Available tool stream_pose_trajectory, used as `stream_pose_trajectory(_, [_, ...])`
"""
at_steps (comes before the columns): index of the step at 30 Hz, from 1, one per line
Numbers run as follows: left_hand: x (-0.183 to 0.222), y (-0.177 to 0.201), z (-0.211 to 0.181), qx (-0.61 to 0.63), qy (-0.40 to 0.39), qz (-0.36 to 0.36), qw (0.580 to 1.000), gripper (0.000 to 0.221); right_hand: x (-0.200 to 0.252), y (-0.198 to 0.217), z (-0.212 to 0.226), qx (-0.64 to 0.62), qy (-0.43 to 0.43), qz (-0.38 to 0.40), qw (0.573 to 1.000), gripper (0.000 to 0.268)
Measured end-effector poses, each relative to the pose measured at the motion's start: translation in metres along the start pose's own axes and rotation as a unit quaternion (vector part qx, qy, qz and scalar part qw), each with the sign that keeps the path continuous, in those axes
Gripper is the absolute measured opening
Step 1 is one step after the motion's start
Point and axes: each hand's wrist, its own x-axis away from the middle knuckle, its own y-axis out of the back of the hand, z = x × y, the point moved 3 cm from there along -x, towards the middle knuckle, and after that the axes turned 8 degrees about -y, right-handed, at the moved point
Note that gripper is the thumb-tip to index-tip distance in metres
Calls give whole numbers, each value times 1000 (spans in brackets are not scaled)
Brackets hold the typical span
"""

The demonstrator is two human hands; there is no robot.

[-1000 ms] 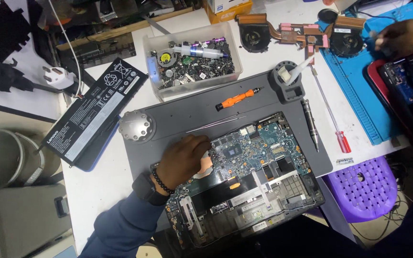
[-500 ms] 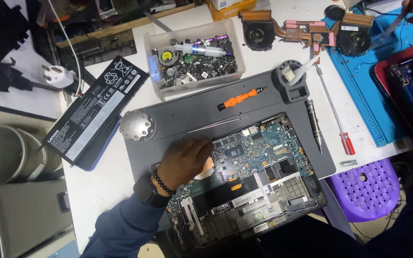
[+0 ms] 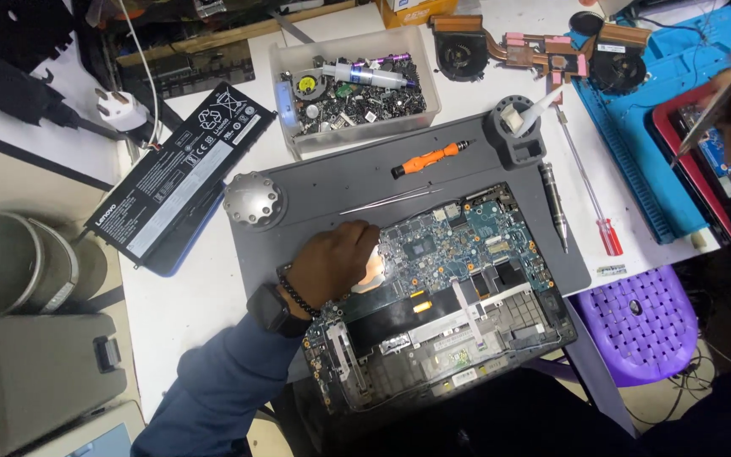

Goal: The person works on a disassembled laptop with its motherboard exposed on a repair mat. They use a flat spudger-like tool to pry and adjust components along the board's edge, reposition the board, and later hold a screwdriver while working near the board's side.

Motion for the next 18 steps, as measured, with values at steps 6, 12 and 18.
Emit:
stream_pose_trajectory(6, [4, -8, 1, -58, -8, 16, 998, 27, 97, -145, 51, -98, -104, 129, 981, 8])
stream_pose_trajectory(12, [-3, 5, -7, -162, -38, -27, 986, 16, 124, -205, 99, -155, -151, 207, 954, 33])
stream_pose_trajectory(18, [-2, 5, -7, -224, -36, -51, 973, 11, 120, -264, 94, -274, -52, 266, 923, 30])
